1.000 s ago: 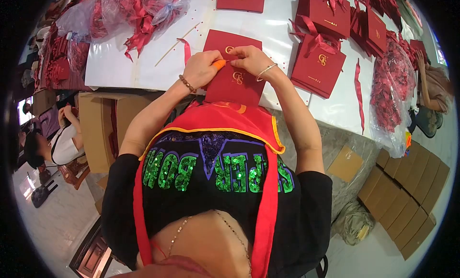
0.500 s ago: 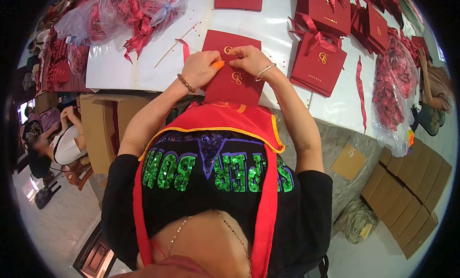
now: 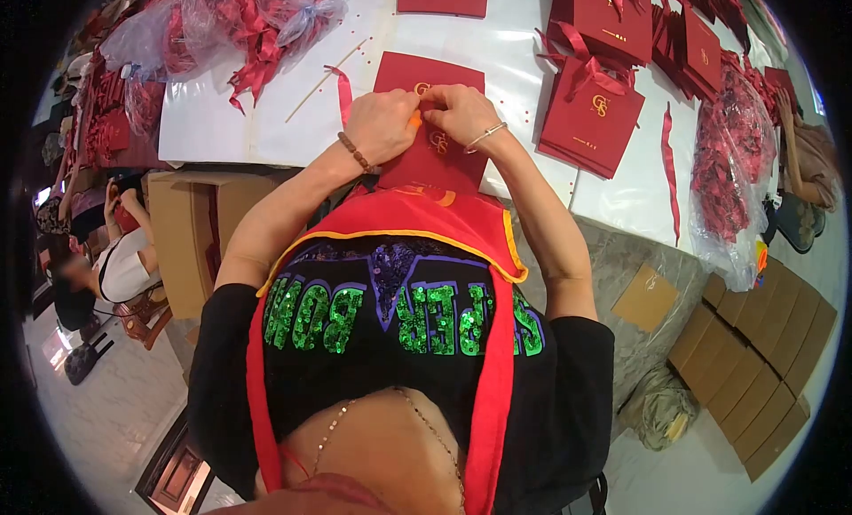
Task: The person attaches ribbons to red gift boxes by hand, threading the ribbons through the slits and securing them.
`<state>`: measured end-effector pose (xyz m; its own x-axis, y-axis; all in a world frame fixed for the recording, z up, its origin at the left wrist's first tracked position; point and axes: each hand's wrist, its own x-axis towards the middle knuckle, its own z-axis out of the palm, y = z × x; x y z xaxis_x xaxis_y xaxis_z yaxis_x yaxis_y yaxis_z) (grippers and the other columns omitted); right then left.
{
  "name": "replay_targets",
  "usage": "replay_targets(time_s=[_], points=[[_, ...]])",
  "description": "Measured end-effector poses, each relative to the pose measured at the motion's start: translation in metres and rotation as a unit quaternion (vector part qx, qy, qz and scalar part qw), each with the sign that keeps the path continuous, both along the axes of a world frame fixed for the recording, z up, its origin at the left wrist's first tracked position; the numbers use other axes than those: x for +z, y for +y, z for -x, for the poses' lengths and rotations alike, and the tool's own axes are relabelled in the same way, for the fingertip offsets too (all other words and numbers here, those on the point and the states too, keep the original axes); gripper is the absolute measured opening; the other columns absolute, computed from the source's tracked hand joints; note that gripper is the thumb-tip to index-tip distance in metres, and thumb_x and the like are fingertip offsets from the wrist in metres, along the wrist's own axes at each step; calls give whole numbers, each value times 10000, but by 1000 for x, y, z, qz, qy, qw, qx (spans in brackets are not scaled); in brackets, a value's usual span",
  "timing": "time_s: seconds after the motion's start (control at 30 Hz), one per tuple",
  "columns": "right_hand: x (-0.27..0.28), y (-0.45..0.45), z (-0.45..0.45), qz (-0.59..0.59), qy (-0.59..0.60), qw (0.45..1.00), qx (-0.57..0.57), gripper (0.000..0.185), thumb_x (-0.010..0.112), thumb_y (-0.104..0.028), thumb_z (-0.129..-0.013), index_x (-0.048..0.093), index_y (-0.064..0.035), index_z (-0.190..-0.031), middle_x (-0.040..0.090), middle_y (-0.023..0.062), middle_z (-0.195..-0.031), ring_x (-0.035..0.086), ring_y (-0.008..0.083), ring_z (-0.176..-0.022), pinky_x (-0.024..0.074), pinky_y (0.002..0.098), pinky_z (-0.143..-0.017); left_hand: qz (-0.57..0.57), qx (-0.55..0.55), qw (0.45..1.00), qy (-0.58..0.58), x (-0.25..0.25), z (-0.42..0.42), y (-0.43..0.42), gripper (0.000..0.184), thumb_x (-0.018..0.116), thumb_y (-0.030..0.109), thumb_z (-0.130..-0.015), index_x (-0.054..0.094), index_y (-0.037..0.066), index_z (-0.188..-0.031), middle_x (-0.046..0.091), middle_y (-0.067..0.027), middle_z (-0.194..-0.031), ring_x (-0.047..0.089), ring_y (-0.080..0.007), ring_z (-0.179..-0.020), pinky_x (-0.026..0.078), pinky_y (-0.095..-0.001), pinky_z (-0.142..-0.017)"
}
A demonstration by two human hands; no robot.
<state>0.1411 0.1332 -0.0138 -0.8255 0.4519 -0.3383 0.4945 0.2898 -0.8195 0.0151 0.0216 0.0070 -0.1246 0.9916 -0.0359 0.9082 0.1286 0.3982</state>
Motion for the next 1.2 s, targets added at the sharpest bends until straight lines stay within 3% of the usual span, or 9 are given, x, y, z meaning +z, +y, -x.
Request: replay_targets(time_s=[0.17,0.23,0.4,0.93,1.2], points=[[-12,3,-8,68,49,996,-27,337,634,-127,-760,596,-24,-1079,641,156,-956,614,211,-885,461,291,-790,-15,-42,999,30,-4,6,-7,147,532,162,-783,568,20,-794,600,-156,-788,590,-323,-686,456,-427,-594],[-14,6,-8,98,62,993,-34,337,635,-129,-763,594,-16,-1078,641,151,-960,611,205,-883,460,287,-790,-46,14,995,-88,-8,10,-10,170,532,195,-811,574,30,-809,604,-152,-784,591,-321,-702,454,-410,-602],[-11,9,-10,146,34,988,-35,353,639,-129,-769,583,4,-1092,640,124,-956,592,172,-888,454,270,-790,-31,86,990,-108,-9,15,-11,195,541,233,-823,577,41,-817,612,-147,-771,592,-315,-723,453,-393,-613],[-6,6,-9,172,41,984,-25,364,621,-101,-777,559,12,-1117,626,122,-993,576,169,-916,439,263,-811,-11,62,993,-103,-5,11,-10,203,529,234,-823,569,35,-809,606,-140,-786,582,-323,-741,443,-408,-634],[-5,6,-9,160,61,985,-29,403,627,-94,-776,536,19,-1152,598,173,-1085,557,222,-1040,427,276,-882,-2,46,994,-98,-5,4,-6,212,524,237,-818,572,31,-807,612,-142,-793,584,-322,-750,442,-418,-639]])
